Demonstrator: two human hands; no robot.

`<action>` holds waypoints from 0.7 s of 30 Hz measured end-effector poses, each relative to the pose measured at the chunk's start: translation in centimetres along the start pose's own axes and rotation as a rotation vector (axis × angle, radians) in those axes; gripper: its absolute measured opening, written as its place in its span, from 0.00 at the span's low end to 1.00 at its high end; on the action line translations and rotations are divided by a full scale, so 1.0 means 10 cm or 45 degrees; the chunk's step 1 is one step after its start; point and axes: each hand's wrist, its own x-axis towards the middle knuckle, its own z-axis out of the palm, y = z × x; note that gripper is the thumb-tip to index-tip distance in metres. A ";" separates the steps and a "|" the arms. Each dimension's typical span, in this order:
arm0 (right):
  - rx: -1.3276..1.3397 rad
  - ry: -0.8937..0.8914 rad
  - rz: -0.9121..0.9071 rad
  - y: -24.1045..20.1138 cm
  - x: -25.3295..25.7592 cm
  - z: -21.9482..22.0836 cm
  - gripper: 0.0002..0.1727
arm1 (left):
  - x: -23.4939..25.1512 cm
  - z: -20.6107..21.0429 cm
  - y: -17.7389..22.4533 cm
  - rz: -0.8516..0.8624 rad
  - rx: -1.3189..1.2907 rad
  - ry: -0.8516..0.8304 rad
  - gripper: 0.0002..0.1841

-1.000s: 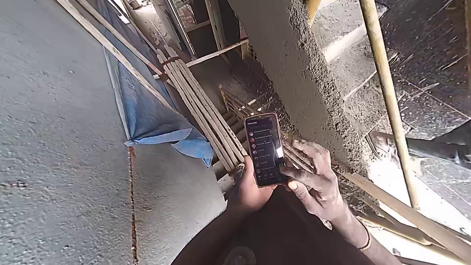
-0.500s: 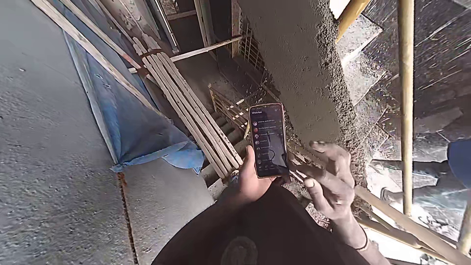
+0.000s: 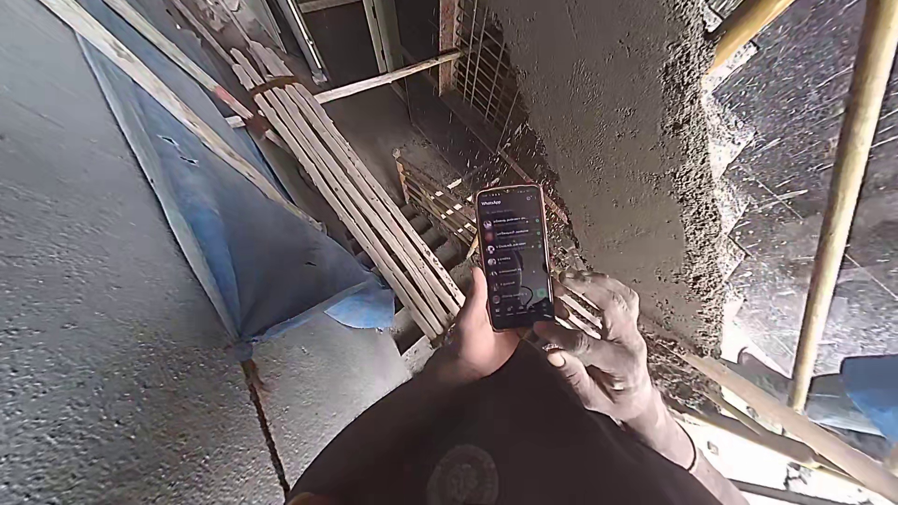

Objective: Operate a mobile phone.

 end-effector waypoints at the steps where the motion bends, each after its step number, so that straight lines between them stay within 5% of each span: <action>1: -0.001 -0.027 0.005 -0.01 0.02 0.02 0.17 | 0.00 0.00 0.01 0.020 -0.003 0.022 0.35; 21: 0.085 -0.045 -0.048 0.05 0.22 0.23 0.15 | -0.14 -0.20 0.20 0.080 -0.039 0.065 0.37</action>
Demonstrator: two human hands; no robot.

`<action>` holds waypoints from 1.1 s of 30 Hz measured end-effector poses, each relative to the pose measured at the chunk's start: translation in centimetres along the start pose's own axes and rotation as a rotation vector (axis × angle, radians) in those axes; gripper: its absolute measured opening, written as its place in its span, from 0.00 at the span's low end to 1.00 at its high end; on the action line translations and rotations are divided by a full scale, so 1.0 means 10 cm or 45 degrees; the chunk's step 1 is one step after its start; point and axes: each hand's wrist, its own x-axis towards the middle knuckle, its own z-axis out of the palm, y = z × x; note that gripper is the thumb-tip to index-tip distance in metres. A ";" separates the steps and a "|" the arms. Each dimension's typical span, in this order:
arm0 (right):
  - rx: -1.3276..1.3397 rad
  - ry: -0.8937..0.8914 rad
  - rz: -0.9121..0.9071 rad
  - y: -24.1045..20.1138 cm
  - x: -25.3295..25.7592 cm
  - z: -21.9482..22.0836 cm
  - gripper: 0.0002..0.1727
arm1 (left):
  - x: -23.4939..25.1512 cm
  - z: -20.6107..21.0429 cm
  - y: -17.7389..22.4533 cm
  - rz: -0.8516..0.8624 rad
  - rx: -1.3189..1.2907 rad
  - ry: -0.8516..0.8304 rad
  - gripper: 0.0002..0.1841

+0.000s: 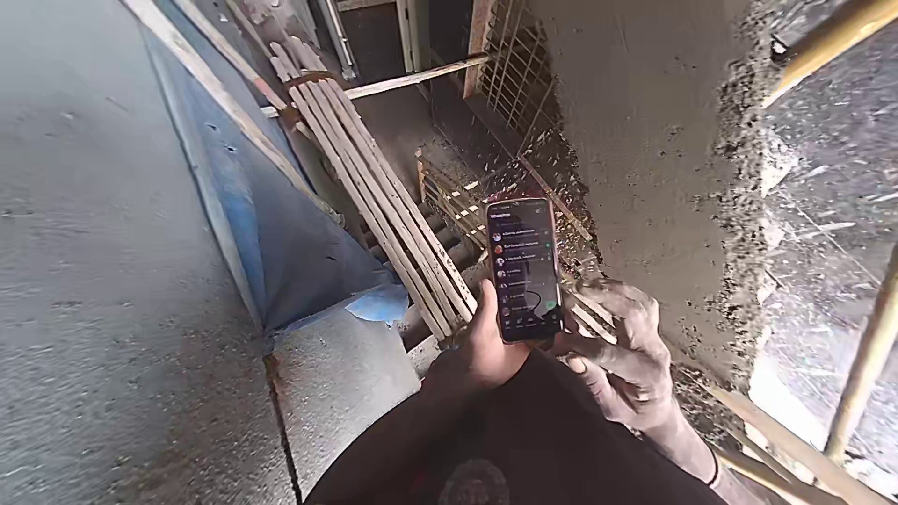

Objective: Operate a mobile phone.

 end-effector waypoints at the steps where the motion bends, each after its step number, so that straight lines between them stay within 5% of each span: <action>1: 0.005 0.003 0.000 0.01 0.01 0.01 0.15 | -0.01 -0.01 0.01 0.015 0.012 0.011 0.37; 17: 0.188 0.022 -0.007 0.29 0.51 0.32 0.16 | 0.15 -0.17 0.38 0.098 0.015 0.119 0.41; 33: 0.403 0.003 -0.189 1.35 2.09 1.19 0.15 | 1.24 -0.50 1.64 0.247 0.230 0.218 0.37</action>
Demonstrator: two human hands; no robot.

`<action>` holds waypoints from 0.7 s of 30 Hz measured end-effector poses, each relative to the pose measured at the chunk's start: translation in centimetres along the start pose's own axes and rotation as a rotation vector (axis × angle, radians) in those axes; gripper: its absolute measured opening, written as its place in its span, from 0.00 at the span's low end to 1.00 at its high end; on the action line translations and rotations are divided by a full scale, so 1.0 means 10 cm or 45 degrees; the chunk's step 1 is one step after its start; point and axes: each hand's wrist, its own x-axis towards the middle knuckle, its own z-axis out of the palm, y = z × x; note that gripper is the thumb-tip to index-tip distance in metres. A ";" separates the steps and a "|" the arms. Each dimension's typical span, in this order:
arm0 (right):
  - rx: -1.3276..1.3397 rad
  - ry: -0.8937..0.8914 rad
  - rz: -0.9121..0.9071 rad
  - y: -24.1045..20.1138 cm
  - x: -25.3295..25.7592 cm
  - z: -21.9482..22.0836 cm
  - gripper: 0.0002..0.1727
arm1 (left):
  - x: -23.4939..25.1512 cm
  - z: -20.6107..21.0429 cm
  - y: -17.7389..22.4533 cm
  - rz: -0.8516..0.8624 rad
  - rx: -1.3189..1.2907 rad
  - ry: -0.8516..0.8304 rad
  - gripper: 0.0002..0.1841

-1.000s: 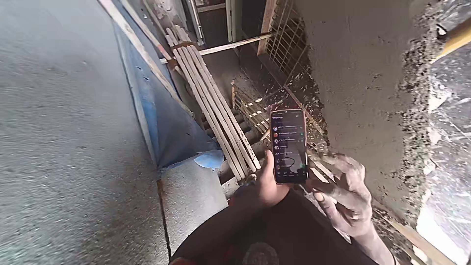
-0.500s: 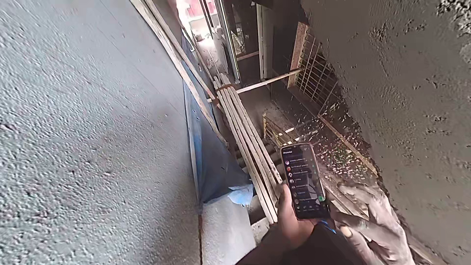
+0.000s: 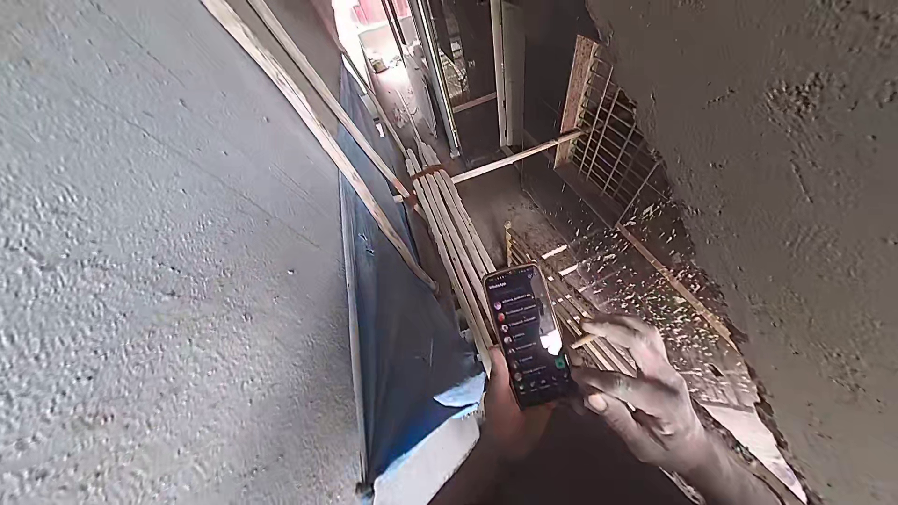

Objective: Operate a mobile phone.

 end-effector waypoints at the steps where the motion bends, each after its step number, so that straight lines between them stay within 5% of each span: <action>1: 0.010 0.028 0.008 0.11 0.09 0.02 0.15 | 0.11 -0.05 0.06 -0.012 0.013 -0.044 0.37; 11: 0.034 0.260 0.384 1.29 0.90 0.16 0.17 | 1.19 -0.27 0.93 0.000 0.139 -0.027 0.41; 17: -0.214 -0.007 0.581 1.72 1.03 0.32 0.15 | 1.44 -0.41 1.26 0.152 0.194 0.083 0.43; 19: -0.254 -0.211 0.699 1.81 1.06 0.33 0.14 | 1.53 -0.46 1.33 0.177 0.234 0.101 0.43; 21: -0.243 -0.523 0.917 1.82 1.13 0.24 0.24 | 1.68 -0.46 1.36 0.131 0.286 0.109 0.41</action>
